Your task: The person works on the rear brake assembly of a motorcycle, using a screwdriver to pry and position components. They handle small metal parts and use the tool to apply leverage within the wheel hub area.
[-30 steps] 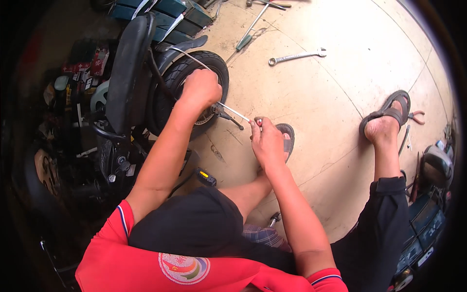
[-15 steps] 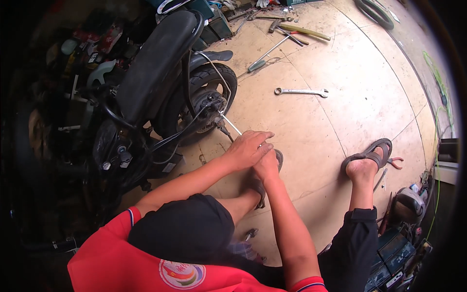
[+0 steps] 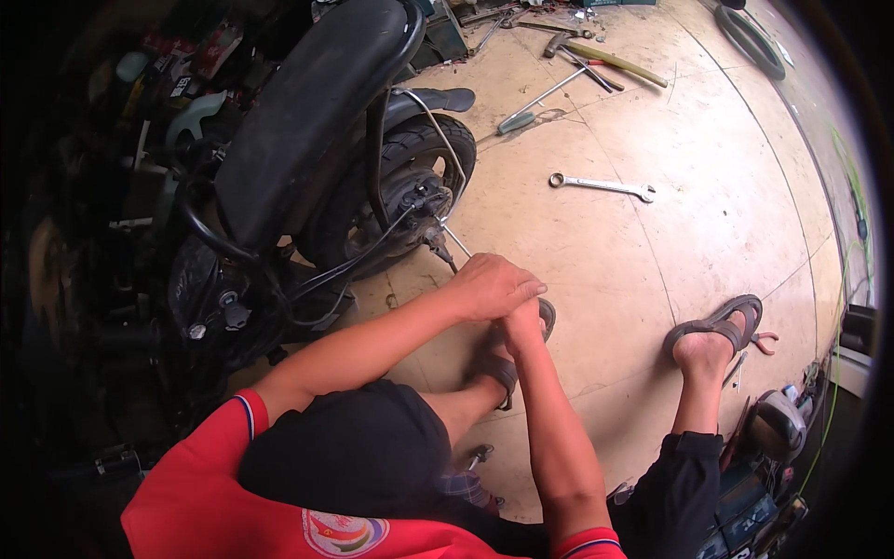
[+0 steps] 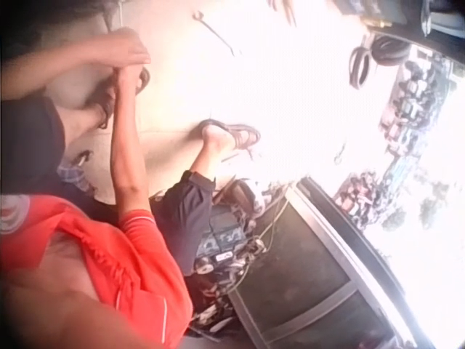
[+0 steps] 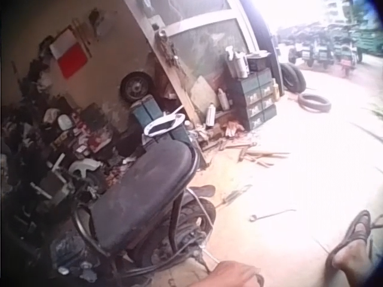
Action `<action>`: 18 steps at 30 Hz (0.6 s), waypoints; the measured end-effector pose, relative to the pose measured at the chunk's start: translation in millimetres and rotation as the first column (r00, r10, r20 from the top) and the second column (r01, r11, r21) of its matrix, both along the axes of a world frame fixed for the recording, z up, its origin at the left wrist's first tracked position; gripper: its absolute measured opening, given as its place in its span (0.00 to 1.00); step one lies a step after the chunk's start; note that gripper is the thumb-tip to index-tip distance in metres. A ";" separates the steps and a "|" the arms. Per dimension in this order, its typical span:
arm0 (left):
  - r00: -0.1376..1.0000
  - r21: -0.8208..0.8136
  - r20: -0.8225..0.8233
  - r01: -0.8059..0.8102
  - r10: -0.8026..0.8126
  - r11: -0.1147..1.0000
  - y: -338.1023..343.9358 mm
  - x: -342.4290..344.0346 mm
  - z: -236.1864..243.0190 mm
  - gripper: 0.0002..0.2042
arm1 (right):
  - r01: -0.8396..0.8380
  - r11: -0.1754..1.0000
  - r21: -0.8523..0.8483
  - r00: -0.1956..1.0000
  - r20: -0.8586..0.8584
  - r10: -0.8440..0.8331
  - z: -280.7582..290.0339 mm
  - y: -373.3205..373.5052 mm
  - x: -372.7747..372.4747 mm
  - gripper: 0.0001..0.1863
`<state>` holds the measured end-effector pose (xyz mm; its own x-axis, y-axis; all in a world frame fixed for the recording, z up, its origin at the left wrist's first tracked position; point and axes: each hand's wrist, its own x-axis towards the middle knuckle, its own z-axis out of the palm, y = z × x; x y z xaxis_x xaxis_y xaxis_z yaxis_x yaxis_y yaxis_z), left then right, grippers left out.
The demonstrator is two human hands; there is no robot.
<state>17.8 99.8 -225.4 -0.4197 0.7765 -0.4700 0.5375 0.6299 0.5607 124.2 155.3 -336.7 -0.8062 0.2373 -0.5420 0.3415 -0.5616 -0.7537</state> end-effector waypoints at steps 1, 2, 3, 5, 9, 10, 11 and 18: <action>1.000 -0.004 -0.003 -0.007 0.007 1.000 6.9 -3.8 -2.8 0.22 | -0.007 1.000 -0.004 1.000 -0.003 0.007 2.6 4.1 -1.8 0.14; 0.999 -0.108 -0.004 -0.053 0.053 0.993 14.8 -7.6 -5.5 0.23 | -0.035 0.926 -0.376 0.999 0.022 0.047 2.8 12.8 -3.2 0.12; 0.996 -0.206 0.000 -0.092 0.094 0.974 23.7 -9.0 -10.2 0.24 | -0.038 0.722 -0.690 0.995 0.040 0.091 1.2 20.7 -2.9 0.13; 0.990 -0.244 -0.001 -0.134 0.138 0.960 32.4 -12.4 -18.9 0.24 | 0.004 0.622 -0.783 0.991 0.088 0.105 -2.9 23.6 -10.0 0.11; 0.984 -0.290 0.025 -0.160 0.174 0.944 35.4 -14.6 -6.5 0.21 | 0.025 0.655 -0.755 0.983 0.136 0.119 3.8 24.6 -13.6 0.10; 0.982 -0.284 0.077 -0.143 0.171 0.948 31.2 -11.6 -0.5 0.19 | -0.022 0.765 -0.644 0.983 0.127 0.135 11.0 22.7 -10.8 0.10; 0.983 -0.276 0.074 -0.140 0.167 0.951 24.4 -2.6 -1.1 0.19 | -0.027 0.826 -0.563 0.990 0.102 0.101 19.2 23.2 -7.0 0.09; 0.292 0.047 0.531 -0.948 0.796 0.316 -70.5 26.9 -19.9 0.20 | -0.046 0.993 0.111 0.999 -0.017 0.048 67.5 11.7 23.5 0.16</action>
<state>44.8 29.3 -245.3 -0.7969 0.1543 -0.5841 -0.5133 0.3370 0.7893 147.7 167.0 -269.2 -0.8280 0.2559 -0.4990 0.3505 -0.4584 -0.8167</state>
